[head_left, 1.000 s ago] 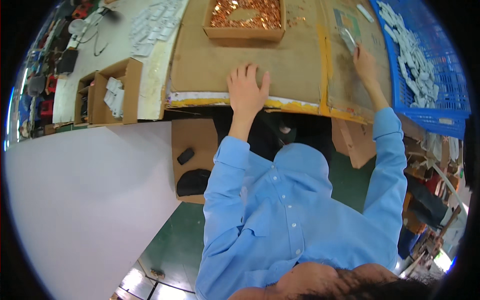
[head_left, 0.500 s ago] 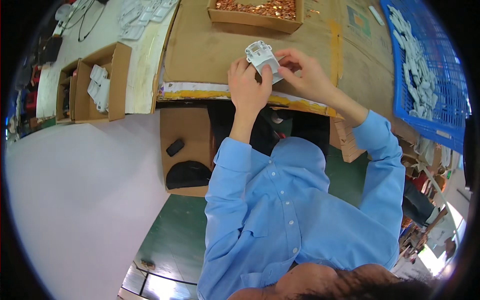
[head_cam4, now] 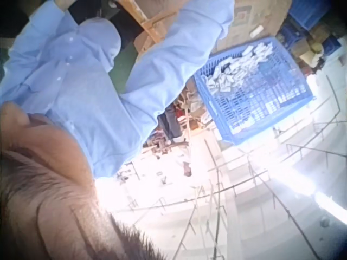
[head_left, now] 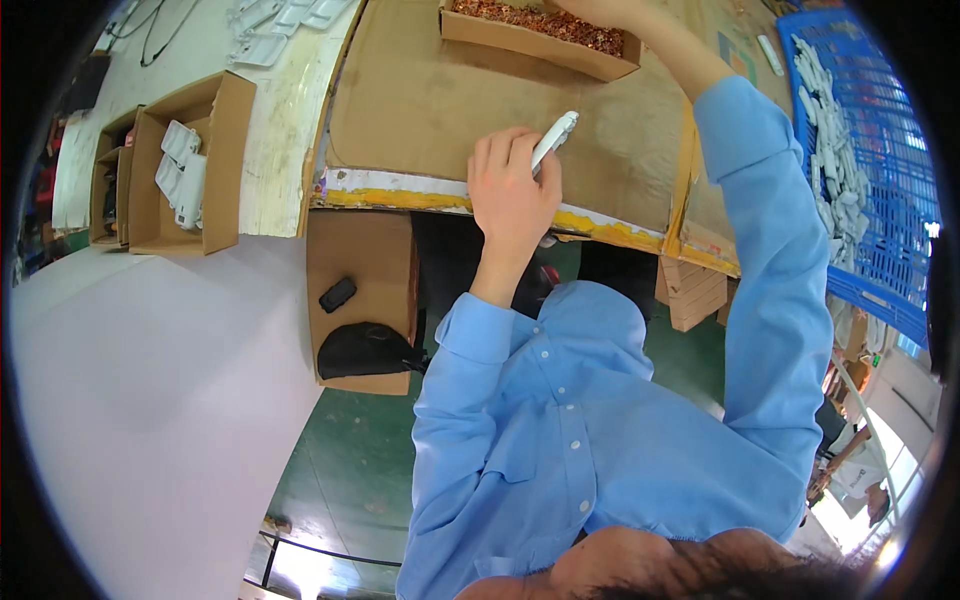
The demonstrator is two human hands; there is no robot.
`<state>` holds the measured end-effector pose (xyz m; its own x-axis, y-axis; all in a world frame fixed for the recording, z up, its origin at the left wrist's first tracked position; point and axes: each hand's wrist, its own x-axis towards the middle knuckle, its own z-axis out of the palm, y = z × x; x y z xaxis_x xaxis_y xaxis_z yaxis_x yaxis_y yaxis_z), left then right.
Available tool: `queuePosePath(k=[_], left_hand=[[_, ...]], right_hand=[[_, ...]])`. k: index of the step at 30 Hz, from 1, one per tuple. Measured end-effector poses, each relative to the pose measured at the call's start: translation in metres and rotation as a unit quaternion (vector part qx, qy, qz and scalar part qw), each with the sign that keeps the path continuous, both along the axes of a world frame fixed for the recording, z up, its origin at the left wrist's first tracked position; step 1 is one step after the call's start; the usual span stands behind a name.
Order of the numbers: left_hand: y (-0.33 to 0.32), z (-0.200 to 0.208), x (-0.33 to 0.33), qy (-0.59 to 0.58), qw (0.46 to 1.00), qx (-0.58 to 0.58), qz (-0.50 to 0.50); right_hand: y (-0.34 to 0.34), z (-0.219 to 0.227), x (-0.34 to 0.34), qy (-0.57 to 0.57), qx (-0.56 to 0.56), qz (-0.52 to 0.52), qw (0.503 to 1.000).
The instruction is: Assembling small copper components into white plastic electronic housings at a factory workbench.
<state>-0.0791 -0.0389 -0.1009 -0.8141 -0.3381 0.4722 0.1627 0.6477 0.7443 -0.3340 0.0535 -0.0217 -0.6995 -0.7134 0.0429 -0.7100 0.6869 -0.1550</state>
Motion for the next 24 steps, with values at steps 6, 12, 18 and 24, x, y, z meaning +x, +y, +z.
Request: queuePosePath(k=[6, 12, 18, 24], left_hand=[[0.000, -0.001, -0.001, 0.004, 1.000, -0.017, 0.007], [-0.002, -0.001, 0.000, -0.010, 1.000, -0.019, 0.008], [0.001, 0.001, -0.001, -0.011, 1.000, -0.025, 0.006], [0.001, -0.002, -0.002, 0.013, 1.000, -0.020, 0.009]], right_hand=[[-0.017, 0.008, 0.003, -0.038, 0.073, -0.038, 0.996], [-0.011, 0.013, 0.006, -0.095, -0.053, 0.083, 0.991], [-0.022, -0.004, -0.001, -0.020, 0.114, -0.023, 0.993], [-0.016, 0.013, 0.002, -0.011, 0.076, -0.063, 0.995]])
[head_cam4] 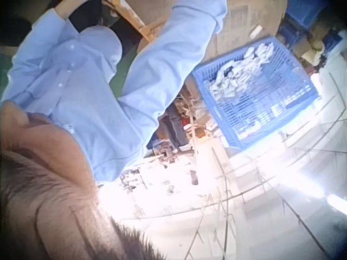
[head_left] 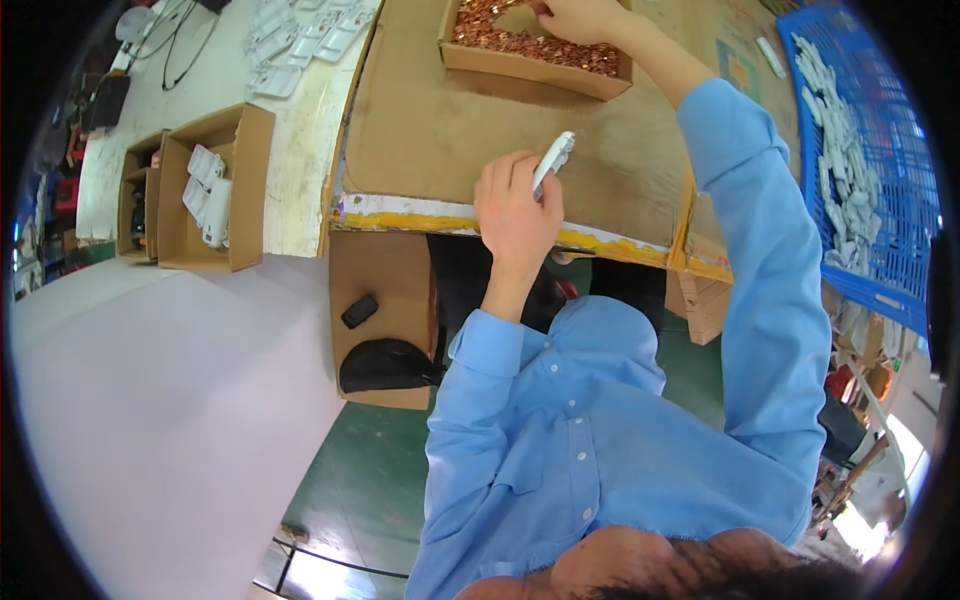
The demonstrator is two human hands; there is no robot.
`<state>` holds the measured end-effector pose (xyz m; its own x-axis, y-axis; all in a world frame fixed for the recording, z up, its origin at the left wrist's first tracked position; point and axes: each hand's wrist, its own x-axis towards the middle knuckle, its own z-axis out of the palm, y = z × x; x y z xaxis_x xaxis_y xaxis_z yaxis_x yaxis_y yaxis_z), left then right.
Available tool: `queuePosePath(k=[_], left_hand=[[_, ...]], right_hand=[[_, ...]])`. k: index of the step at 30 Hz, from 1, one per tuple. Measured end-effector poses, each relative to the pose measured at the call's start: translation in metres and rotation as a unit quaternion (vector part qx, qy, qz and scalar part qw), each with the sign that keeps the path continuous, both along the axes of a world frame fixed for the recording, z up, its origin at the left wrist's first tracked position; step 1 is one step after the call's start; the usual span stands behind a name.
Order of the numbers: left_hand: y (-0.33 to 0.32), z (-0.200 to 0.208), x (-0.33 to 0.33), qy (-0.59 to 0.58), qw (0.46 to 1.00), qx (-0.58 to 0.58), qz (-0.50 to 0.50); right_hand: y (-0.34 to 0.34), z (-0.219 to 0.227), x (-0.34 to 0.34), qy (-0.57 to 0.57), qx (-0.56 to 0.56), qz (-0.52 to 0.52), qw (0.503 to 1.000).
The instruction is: Assembling small copper components into white plastic electronic housings at a factory workbench.
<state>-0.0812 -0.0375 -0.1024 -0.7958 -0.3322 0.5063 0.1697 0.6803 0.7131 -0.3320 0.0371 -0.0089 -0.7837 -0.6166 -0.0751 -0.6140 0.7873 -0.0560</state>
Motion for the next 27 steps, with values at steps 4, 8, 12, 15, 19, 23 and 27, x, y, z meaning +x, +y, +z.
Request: queuePosePath(k=[4, 8, 12, 15, 19, 23, 27], left_hand=[[0.001, 0.002, 0.003, -0.006, 1.000, -0.008, -0.004], [-0.001, -0.001, 0.003, 0.002, 1.000, -0.013, -0.005], [0.001, 0.002, 0.005, 0.003, 0.995, 0.094, -0.036], [-0.002, 0.005, 0.008, 0.032, 0.988, 0.153, -0.016], [0.015, 0.031, 0.038, -0.089, 0.886, 0.445, -0.096], [0.051, 0.058, 0.085, -0.190, 0.750, 0.594, -0.220], [0.071, 0.069, 0.120, -0.260, 0.724, 0.588, -0.251]], right_hand=[[0.029, 0.020, 0.014, -0.030, -0.140, -0.017, 0.990], [0.062, 0.036, 0.052, -0.138, -0.288, -0.029, 0.947], [0.103, 0.017, 0.117, -0.223, -0.450, -0.020, 0.864], [0.127, -0.003, 0.175, -0.293, -0.527, -0.090, 0.792], [0.154, -0.014, 0.254, -0.379, -0.626, -0.159, 0.663], [0.173, -0.015, 0.318, -0.413, -0.686, -0.181, 0.572], [0.192, -0.010, 0.363, -0.412, -0.721, -0.214, 0.514]])
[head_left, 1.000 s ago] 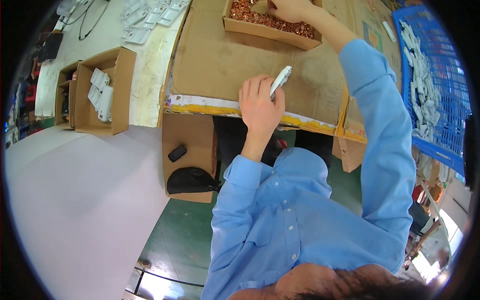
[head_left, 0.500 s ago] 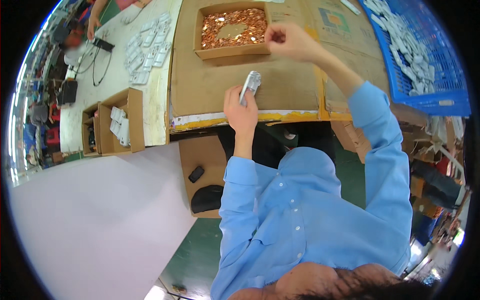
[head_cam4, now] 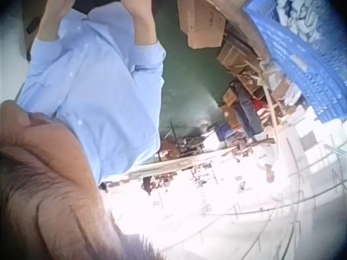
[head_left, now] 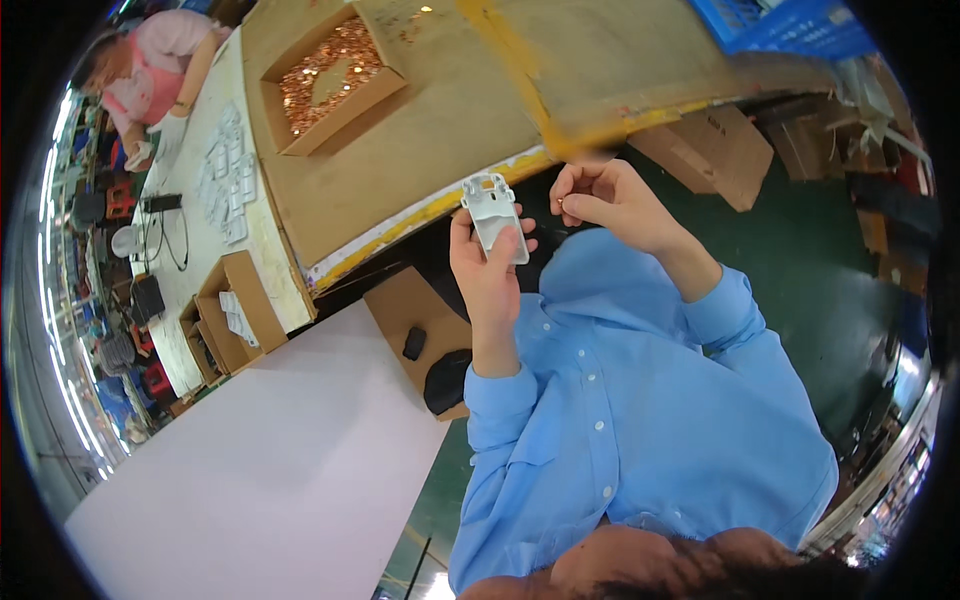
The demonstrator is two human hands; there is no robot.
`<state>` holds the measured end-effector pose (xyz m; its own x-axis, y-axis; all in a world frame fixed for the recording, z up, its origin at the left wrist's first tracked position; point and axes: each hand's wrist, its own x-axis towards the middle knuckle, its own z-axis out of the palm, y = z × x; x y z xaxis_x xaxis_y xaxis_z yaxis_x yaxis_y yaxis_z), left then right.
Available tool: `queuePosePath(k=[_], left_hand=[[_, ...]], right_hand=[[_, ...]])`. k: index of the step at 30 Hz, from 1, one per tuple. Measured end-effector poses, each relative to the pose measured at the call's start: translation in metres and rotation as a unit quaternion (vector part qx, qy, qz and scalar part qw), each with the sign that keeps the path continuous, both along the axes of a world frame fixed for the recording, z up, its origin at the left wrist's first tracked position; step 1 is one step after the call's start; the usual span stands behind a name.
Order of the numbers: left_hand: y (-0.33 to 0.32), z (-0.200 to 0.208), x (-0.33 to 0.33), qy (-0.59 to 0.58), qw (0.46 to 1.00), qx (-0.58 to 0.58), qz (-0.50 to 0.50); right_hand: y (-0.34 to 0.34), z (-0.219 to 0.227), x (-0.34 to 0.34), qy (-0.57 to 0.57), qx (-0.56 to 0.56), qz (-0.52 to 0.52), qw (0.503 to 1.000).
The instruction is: Assembling small copper components into white plastic electronic housings at a factory workbench.
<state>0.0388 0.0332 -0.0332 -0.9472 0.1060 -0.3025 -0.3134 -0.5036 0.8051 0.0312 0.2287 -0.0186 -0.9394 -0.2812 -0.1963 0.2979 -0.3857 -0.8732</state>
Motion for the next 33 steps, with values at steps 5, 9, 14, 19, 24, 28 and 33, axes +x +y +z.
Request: queuePosePath(k=[5, 9, 14, 19, 24, 28, 33], left_hand=[[0.010, 0.005, 0.026, -0.009, 0.996, -0.058, -0.061], [0.013, -0.002, 0.038, 0.038, 0.977, -0.198, -0.075], [0.012, -0.009, 0.045, 0.047, 0.959, -0.269, -0.078], [0.020, -0.008, 0.045, 0.088, 0.938, -0.320, -0.098], [0.023, -0.010, 0.045, 0.129, 0.903, -0.388, -0.129], [0.026, -0.006, 0.042, 0.132, 0.888, -0.417, -0.142], [0.024, -0.003, 0.039, 0.157, 0.886, -0.411, -0.147]], right_hand=[[0.010, -0.009, 0.034, -0.002, -0.024, -0.071, 0.997], [0.009, -0.011, 0.047, -0.030, -0.010, -0.034, 0.999], [-0.007, -0.015, 0.050, -0.033, 0.003, -0.041, 0.999], [-0.021, -0.023, 0.047, 0.164, 0.218, -0.113, 0.955], [-0.022, -0.025, 0.044, 0.143, 0.280, -0.116, 0.942], [-0.023, -0.029, 0.043, 0.122, 0.295, -0.133, 0.938], [-0.020, -0.026, 0.037, 0.061, 0.275, -0.146, 0.948]])
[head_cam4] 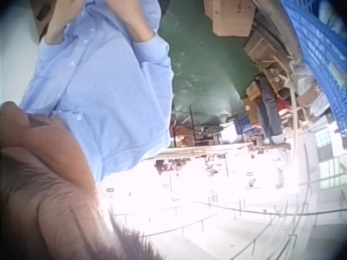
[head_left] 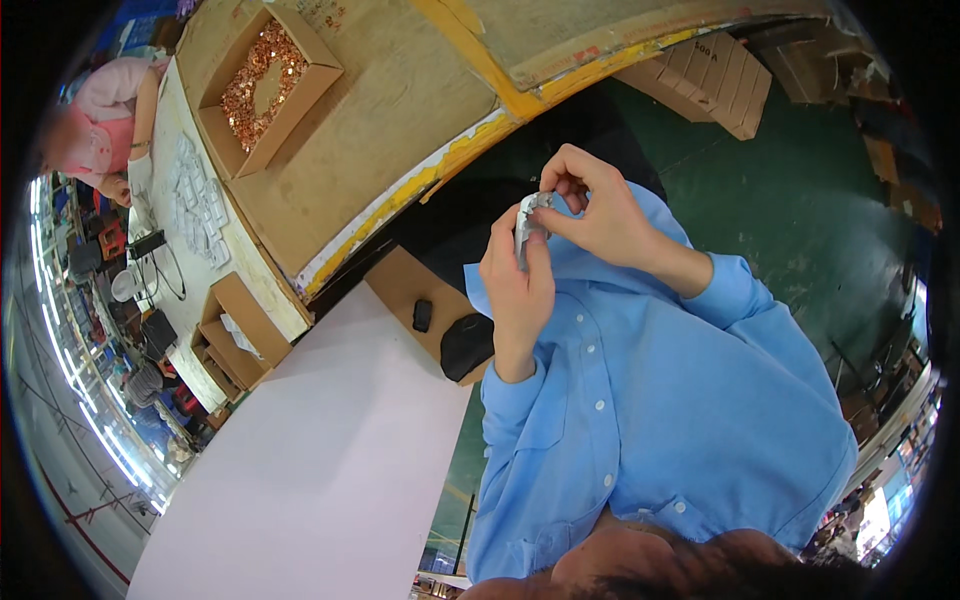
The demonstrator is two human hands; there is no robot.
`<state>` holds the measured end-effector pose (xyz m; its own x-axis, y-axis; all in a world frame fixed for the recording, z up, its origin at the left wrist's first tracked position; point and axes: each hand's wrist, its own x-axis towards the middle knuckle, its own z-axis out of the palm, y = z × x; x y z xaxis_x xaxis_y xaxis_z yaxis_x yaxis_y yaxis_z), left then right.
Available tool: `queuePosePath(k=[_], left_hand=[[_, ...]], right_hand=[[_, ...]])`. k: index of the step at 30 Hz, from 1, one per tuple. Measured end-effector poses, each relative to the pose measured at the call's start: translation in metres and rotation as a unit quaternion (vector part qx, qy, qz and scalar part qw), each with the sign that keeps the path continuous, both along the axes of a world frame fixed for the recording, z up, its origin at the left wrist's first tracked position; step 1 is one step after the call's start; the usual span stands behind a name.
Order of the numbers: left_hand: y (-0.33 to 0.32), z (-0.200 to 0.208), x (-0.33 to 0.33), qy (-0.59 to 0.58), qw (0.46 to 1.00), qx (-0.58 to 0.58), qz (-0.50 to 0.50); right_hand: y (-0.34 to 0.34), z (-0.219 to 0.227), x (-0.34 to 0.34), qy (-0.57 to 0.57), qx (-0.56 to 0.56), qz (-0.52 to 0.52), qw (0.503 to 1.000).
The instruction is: Assembling small copper components into white plastic electronic housings at a factory workbench.
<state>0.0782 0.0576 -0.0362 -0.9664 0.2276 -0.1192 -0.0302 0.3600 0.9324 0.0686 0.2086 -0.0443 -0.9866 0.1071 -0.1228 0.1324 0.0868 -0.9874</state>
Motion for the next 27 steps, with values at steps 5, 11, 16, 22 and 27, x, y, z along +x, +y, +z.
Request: queuePosePath(k=[5, 11, 16, 22, 27], left_hand=[[-0.008, -0.007, -0.001, -0.020, 1.000, 0.015, -0.010], [-0.014, -0.004, -0.005, 0.017, 0.999, -0.005, -0.032], [-0.015, -0.004, -0.006, 0.042, 0.997, -0.028, -0.054], [-0.014, -0.005, -0.006, 0.021, 0.998, -0.024, -0.054], [-0.015, -0.005, -0.008, 0.033, 0.997, -0.025, -0.062]], right_hand=[[0.007, -0.008, -0.007, -0.062, -0.063, 0.046, 0.995], [0.012, -0.015, -0.011, -0.097, -0.176, 0.126, 0.971], [0.012, -0.012, -0.008, -0.113, -0.168, 0.132, 0.970], [0.009, -0.012, -0.005, -0.113, -0.154, 0.116, 0.975], [0.005, -0.014, -0.002, -0.107, -0.145, 0.109, 0.977]])
